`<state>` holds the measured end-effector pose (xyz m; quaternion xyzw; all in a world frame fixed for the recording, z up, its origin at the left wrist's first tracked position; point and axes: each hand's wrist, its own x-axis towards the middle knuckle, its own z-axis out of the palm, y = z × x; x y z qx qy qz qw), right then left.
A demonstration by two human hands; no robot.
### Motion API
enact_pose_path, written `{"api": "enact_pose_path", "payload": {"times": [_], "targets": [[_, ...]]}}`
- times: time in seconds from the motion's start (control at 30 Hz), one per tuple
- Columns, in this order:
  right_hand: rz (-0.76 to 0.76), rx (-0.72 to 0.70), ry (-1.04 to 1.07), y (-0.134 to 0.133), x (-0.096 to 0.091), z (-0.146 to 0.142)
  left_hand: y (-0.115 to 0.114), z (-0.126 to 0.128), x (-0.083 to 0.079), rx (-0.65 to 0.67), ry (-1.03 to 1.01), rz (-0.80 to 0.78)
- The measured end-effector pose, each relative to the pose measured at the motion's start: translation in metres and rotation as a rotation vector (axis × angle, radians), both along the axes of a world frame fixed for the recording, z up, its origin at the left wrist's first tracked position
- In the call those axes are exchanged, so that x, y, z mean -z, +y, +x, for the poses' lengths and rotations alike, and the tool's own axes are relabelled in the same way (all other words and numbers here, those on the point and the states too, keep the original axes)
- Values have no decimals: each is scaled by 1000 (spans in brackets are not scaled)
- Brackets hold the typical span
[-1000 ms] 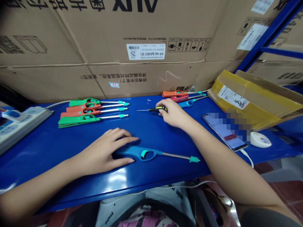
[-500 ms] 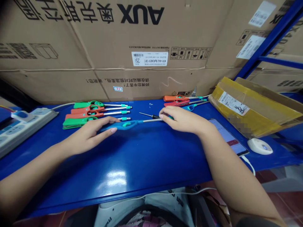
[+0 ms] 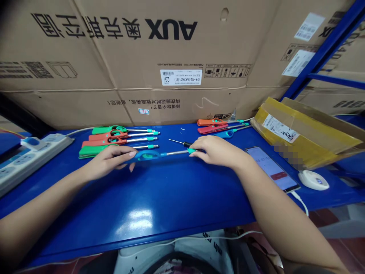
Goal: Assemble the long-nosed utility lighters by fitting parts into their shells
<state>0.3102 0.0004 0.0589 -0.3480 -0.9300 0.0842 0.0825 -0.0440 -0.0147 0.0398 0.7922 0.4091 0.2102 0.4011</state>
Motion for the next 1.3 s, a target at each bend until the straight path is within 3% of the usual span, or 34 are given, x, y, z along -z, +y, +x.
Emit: {"api": "enact_pose_path", "payload": {"times": [0.27,0.47,0.6,0.83,1.3], "targets": [[23,-146,38,-23,23,-39,-25,29,6,26,-75,-305],[21,-136,-15,-23,26,-40,-24,32,14,-23,-175,-513],[97,-165,0,-23,30,-41,-25,33,14,-62,-203,-617],[187,-215,30,-25,36,-42,-28,35,12,-76,-236,-677],[0,-185,80,-27,37,-42,-34,39,15,-62,-172,-560]]}}
